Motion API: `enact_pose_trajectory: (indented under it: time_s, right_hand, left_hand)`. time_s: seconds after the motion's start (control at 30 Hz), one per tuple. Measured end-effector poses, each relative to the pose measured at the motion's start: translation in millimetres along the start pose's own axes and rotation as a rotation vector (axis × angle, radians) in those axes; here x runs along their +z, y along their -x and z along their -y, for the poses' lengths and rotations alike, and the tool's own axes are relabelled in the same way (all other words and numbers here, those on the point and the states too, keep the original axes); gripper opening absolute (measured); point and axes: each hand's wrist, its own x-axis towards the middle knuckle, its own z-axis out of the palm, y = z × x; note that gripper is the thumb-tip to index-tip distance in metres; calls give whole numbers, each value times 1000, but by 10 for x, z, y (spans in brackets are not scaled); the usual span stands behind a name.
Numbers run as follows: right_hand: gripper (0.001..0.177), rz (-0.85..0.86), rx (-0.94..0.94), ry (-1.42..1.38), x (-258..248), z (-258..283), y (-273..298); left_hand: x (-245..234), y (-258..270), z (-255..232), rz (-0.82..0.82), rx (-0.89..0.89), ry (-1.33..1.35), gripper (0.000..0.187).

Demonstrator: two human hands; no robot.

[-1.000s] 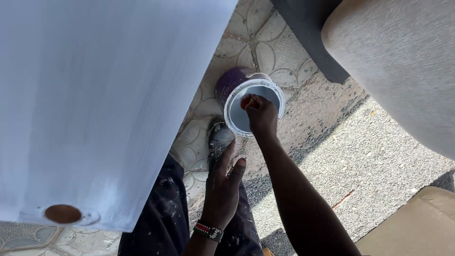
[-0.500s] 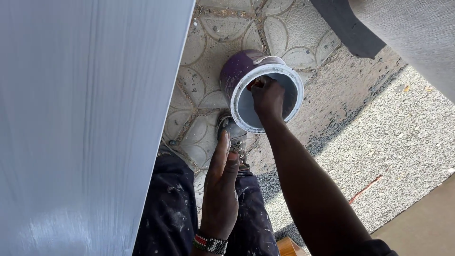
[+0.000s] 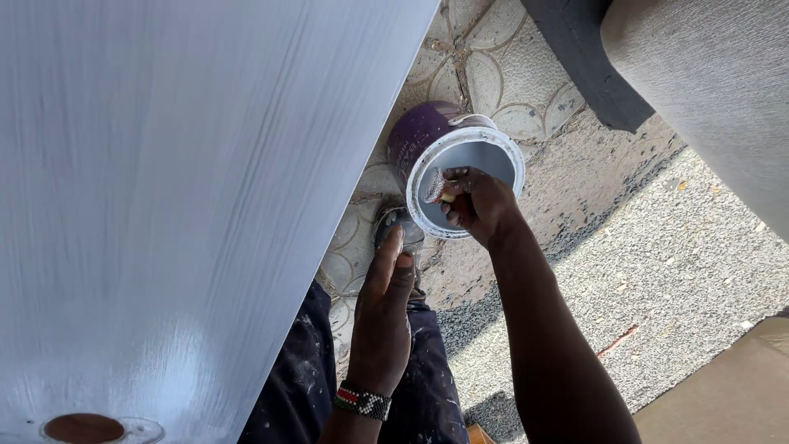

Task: Painting a wooden furniture panel with white paint using a small cloth applicator

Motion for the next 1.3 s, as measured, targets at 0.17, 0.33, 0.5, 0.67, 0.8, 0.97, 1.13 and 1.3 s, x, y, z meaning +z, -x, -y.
enact_pose_trajectory:
  time_s: [0.17,0.33,0.5,0.67,0.8,0.97,1.13,1.3]
  right_hand:
    - [20,31,35,104,127,29,68]
    - [11,-80,-27,212,166,46,94]
    - [14,-229,-274,379,298,0,298]
    - [12,-214,-308,666,489,-13,715]
    - [16,-66,-174,358,233,-97,406]
    - [16,-330,-420,708,336,60,508]
    - [14,-448,-550,881,241,-98,-227]
    - [22,-434,-679,956,53,-328,-979]
  left_hand:
    - [-38,3,20,-4,-2,25,93]
    - [-92,7,85,-14,-1,27,83]
    - [-125,9,103,-21,2,7,86]
    - [-113,21,103,-26,7,20,90]
    - [-97,44,76,-3,-5,31,90]
    - [-75,44,124,74,39,33,83]
    - [-20,69,89,132,20,101,90]
    - [-77,68,152,57,-55,108,75]
